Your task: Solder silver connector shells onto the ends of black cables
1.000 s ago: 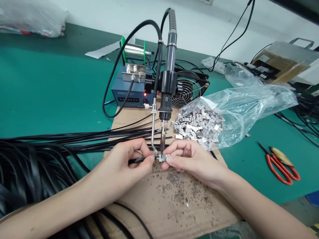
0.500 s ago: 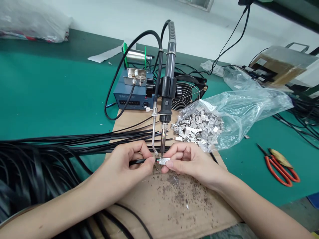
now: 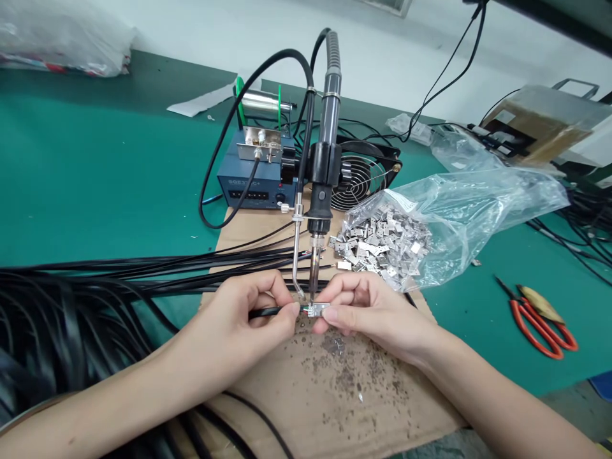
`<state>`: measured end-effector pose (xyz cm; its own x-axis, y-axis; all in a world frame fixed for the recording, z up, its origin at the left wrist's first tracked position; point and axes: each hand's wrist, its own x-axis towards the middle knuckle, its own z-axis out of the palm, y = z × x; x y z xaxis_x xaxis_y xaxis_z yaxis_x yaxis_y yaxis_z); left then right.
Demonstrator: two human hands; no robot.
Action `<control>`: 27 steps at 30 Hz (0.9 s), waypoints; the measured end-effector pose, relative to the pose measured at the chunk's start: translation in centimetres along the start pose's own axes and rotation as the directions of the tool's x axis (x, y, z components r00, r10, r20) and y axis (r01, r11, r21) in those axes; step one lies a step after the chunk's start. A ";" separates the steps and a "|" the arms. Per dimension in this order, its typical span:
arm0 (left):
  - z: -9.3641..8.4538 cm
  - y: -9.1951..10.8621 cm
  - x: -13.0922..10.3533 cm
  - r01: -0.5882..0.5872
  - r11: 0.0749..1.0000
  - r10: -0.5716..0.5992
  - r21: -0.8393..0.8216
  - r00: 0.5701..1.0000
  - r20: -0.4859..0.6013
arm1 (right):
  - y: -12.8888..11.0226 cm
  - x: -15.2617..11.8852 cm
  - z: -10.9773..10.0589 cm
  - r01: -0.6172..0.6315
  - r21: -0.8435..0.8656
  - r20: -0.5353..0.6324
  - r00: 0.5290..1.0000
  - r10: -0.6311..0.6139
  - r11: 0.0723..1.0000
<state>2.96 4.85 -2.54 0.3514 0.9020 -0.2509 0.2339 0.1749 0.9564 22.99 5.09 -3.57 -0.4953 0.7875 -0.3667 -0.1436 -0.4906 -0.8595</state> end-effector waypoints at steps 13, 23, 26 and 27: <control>0.0 -0.2 0.4 -0.026 0.997 0.029 0.069 0.999 -0.032 | 0.1 0.0 0.0 0.009 0.016 0.004 1.000 -0.009 1.000; -0.5 -0.6 0.5 -0.023 0.982 0.010 0.190 0.998 0.067 | -0.1 -0.1 0.2 0.005 -0.097 -0.016 1.000 -0.006 0.995; -0.9 0.2 0.3 -0.010 0.960 -0.046 0.279 0.980 0.193 | -0.3 -0.7 -0.1 0.026 -0.215 0.048 0.999 -0.016 0.976; -1.0 0.5 -0.1 -0.011 0.950 -0.069 0.311 0.967 0.244 | -0.6 -1.0 -0.3 0.046 -0.260 0.081 0.996 -0.025 0.964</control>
<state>2.14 5.29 -1.90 0.5452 0.7640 -0.3450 0.5006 0.0334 0.8650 23.88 4.68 -2.84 -0.5591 0.7670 -0.3148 0.0619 -0.3400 -0.9384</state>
